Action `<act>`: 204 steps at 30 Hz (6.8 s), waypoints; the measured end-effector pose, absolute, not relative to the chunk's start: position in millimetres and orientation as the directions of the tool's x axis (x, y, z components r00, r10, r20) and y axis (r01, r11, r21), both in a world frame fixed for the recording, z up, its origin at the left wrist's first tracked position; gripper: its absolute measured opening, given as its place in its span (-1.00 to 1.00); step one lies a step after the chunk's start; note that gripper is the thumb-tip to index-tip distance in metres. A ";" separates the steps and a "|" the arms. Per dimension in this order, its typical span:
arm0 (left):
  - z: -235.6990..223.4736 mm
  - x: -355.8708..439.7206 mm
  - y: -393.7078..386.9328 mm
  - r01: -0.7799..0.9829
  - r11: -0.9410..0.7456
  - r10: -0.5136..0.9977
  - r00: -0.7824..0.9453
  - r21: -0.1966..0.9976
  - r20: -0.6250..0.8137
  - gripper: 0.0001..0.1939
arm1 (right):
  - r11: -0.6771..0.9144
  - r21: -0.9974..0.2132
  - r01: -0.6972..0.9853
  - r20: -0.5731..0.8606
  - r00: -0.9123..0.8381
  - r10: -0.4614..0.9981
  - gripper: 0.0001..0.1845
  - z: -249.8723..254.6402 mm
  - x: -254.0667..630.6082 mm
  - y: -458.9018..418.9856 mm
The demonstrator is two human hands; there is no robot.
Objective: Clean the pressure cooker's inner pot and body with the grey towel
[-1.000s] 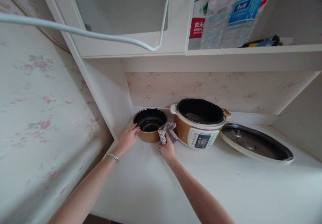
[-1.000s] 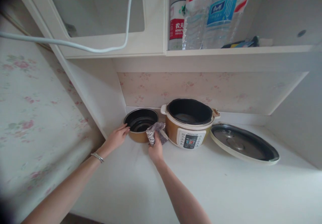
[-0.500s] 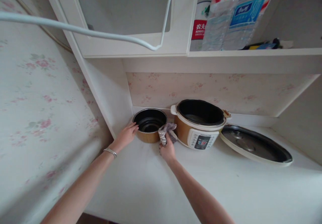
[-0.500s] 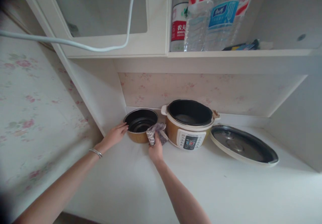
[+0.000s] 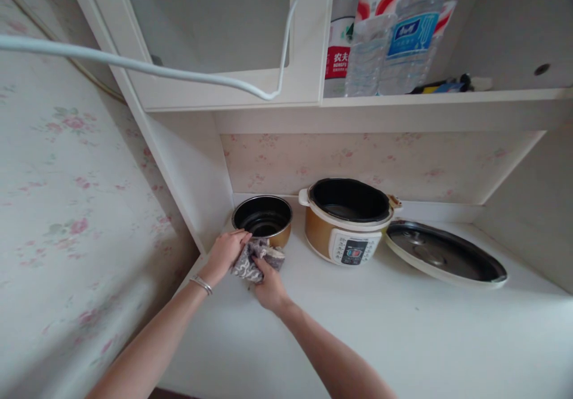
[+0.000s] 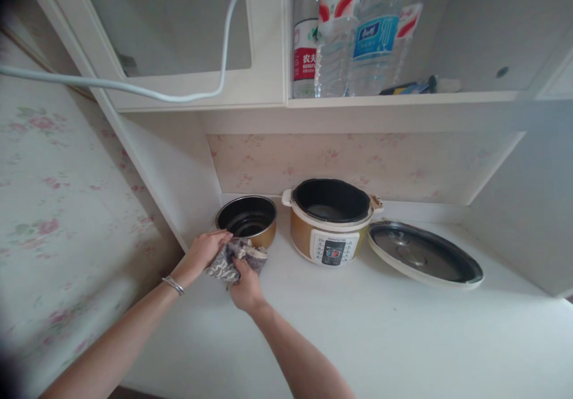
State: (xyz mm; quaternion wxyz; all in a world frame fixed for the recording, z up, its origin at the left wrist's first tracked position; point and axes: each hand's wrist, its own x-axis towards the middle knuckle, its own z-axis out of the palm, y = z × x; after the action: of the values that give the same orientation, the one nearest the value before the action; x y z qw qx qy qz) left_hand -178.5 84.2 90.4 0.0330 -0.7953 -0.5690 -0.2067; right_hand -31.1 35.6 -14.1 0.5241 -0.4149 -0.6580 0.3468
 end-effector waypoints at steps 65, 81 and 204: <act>42.6 -30.0 -51.9 0.122 -0.075 0.936 0.351 0.990 0.028 -0.19 | -0.484 -0.610 -0.628 -0.324 -0.359 0.875 -0.41 41.0 147.0 -71.5; 36.0 -36.9 -64.7 -0.591 0.425 0.904 0.236 0.686 -0.356 -0.47 | 0.241 -0.953 0.183 0.146 -0.419 0.896 -0.66 68.6 156.4 -72.6; 41.5 -99.1 32.2 0.431 -0.237 0.944 0.313 0.870 0.102 -0.60 | 0.013 -0.902 0.431 0.088 0.156 0.984 -0.58 4.0 290.4 -39.9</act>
State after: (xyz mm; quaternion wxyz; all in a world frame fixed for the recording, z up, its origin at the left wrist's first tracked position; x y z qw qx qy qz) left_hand -99.1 32.2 41.5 -0.3854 -0.7127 -0.4825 -0.3326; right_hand 290.4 -39.9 4.0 0.4322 -0.6255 -0.5654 0.3199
